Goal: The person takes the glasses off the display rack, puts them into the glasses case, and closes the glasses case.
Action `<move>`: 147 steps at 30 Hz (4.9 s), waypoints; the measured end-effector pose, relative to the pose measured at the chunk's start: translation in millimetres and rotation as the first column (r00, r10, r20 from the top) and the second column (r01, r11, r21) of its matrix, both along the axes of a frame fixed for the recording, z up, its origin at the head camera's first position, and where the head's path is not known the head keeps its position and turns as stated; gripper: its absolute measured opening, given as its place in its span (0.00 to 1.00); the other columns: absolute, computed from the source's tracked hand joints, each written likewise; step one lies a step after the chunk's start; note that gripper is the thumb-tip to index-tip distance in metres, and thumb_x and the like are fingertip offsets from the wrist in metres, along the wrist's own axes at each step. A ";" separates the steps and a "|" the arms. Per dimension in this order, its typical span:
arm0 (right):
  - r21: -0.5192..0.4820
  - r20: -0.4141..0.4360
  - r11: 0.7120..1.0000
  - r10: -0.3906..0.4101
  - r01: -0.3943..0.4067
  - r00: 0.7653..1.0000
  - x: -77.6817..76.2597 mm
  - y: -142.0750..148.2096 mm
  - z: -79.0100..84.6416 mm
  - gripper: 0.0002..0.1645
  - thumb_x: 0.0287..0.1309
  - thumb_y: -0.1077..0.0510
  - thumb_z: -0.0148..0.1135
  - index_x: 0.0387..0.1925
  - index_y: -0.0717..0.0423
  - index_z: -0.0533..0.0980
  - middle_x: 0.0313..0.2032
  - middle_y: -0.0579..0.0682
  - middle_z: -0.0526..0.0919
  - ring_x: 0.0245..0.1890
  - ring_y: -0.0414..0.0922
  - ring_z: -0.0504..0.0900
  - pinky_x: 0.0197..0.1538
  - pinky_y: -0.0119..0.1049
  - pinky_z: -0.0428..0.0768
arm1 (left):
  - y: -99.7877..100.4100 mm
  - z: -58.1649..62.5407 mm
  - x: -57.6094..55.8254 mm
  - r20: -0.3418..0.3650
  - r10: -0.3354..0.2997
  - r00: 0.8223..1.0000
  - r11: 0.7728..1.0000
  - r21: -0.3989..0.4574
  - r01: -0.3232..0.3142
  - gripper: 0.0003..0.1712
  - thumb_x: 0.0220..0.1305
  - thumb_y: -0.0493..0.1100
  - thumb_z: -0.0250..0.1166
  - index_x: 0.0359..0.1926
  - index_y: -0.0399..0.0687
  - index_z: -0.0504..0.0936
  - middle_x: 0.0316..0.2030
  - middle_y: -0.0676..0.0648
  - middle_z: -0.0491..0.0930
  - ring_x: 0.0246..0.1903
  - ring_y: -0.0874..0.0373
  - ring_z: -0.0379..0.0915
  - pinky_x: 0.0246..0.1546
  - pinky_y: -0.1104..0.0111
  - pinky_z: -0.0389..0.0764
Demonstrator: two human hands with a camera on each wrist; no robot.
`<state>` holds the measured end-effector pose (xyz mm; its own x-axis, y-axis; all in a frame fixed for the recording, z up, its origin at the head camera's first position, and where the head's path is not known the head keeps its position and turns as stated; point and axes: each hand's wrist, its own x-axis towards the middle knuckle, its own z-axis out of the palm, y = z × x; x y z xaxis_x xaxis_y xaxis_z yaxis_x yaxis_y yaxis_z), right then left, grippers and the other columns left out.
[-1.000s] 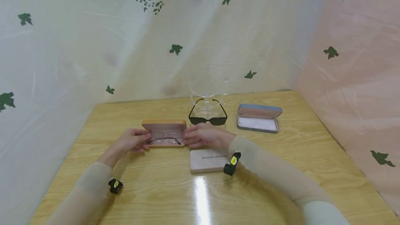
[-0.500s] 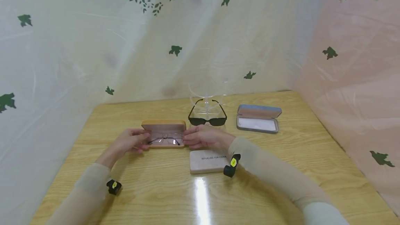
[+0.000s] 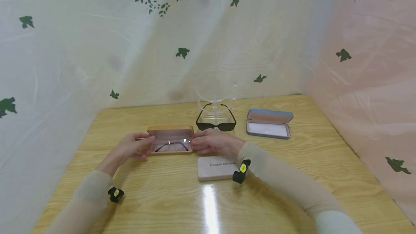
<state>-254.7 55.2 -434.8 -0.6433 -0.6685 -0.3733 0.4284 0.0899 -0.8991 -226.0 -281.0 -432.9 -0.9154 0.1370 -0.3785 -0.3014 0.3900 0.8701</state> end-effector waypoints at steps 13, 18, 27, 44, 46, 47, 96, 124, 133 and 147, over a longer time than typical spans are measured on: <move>0.003 -0.007 0.997 -0.077 0.077 0.997 1.5 4.3 5.9 0.40 0.73 0.62 0.56 0.78 0.64 0.50 0.69 0.69 0.66 0.68 0.65 0.68 0.65 0.58 0.73 | -2.5 5.6 -1.9 0.030 -0.007 1.000 1.000 -0.027 0.008 0.53 0.69 0.71 0.56 0.72 0.29 0.56 0.64 0.30 0.68 0.53 0.45 0.77 0.47 0.58 0.85; 0.017 -0.009 0.997 -0.071 0.071 0.997 -0.3 2.3 5.7 0.41 0.74 0.59 0.56 0.78 0.64 0.49 0.70 0.69 0.65 0.68 0.65 0.68 0.64 0.57 0.74 | -0.5 6.4 -2.5 0.062 -0.051 0.997 0.998 -0.025 0.052 0.55 0.70 0.73 0.53 0.74 0.29 0.54 0.65 0.31 0.65 0.57 0.41 0.73 0.48 0.58 0.85; 0.082 -0.048 0.996 -0.025 0.029 0.999 -4.8 -8.3 11.6 0.41 0.77 0.53 0.53 0.77 0.67 0.48 0.72 0.67 0.62 0.68 0.66 0.67 0.63 0.55 0.76 | 1.5 6.5 -4.9 0.098 -0.074 0.992 0.997 -0.010 0.076 0.58 0.68 0.77 0.47 0.76 0.33 0.53 0.69 0.28 0.59 0.59 0.39 0.70 0.46 0.56 0.85; 0.146 0.020 0.977 -0.161 0.156 0.987 -12.6 -24.8 2.5 0.40 0.73 0.37 0.54 0.71 0.62 0.66 0.70 0.68 0.65 0.66 0.63 0.70 0.58 0.54 0.80 | 2.1 9.3 -7.2 0.111 -0.064 0.992 0.998 -0.001 0.065 0.58 0.68 0.79 0.42 0.74 0.32 0.56 0.67 0.29 0.61 0.54 0.42 0.72 0.44 0.56 0.86; 0.161 -0.004 0.974 -0.161 0.159 0.987 -12.0 -26.9 3.0 0.40 0.73 0.37 0.54 0.71 0.63 0.66 0.68 0.67 0.67 0.63 0.61 0.73 0.58 0.52 0.81 | 2.0 9.4 -7.6 0.113 -0.068 0.991 0.998 -0.005 0.069 0.58 0.69 0.79 0.43 0.74 0.30 0.57 0.68 0.29 0.61 0.54 0.42 0.72 0.45 0.56 0.86; 0.171 -0.019 0.972 -0.160 0.161 0.987 -11.7 -27.8 3.3 0.40 0.73 0.37 0.54 0.70 0.63 0.67 0.67 0.66 0.69 0.62 0.60 0.75 0.57 0.51 0.82 | 1.8 9.5 -7.9 0.113 -0.067 0.991 0.998 -0.007 0.068 0.58 0.69 0.79 0.44 0.73 0.30 0.58 0.67 0.29 0.61 0.54 0.42 0.72 0.45 0.56 0.86; 0.263 -0.106 0.949 -0.150 0.173 0.983 -9.5 -35.7 -1.1 0.42 0.70 0.33 0.55 0.65 0.66 0.72 0.57 0.61 0.78 0.46 0.50 0.85 0.51 0.43 0.85 | -7.1 -2.5 1.4 0.053 -0.086 0.995 0.994 0.071 0.082 0.52 0.74 0.72 0.47 0.76 0.33 0.53 0.70 0.28 0.60 0.61 0.42 0.71 0.51 0.57 0.84; 0.250 -0.117 0.964 -0.067 0.094 0.991 -10.6 -28.0 -1.4 0.38 0.72 0.41 0.58 0.70 0.63 0.68 0.67 0.62 0.71 0.57 0.54 0.81 0.57 0.44 0.82 | -6.3 -3.2 1.2 0.063 -0.097 0.993 0.991 0.104 0.090 0.49 0.76 0.64 0.53 0.76 0.29 0.51 0.70 0.24 0.60 0.62 0.40 0.71 0.57 0.58 0.80; 0.234 -0.118 0.968 -0.067 0.093 0.991 -10.8 -26.6 -1.8 0.41 0.72 0.44 0.59 0.74 0.64 0.60 0.68 0.63 0.70 0.57 0.56 0.80 0.57 0.46 0.82 | -5.6 -1.5 1.1 0.066 -0.083 0.994 0.992 0.101 0.076 0.46 0.75 0.62 0.55 0.75 0.31 0.55 0.68 0.26 0.63 0.57 0.46 0.75 0.56 0.59 0.81; 0.216 -0.103 0.971 -0.080 0.101 0.991 -10.8 -26.8 -2.7 0.43 0.71 0.47 0.62 0.77 0.59 0.56 0.66 0.62 0.72 0.59 0.58 0.78 0.59 0.49 0.80 | -6.2 -1.2 1.4 0.065 -0.095 0.993 0.990 0.106 0.088 0.42 0.75 0.57 0.56 0.73 0.28 0.57 0.67 0.27 0.64 0.54 0.48 0.76 0.55 0.60 0.82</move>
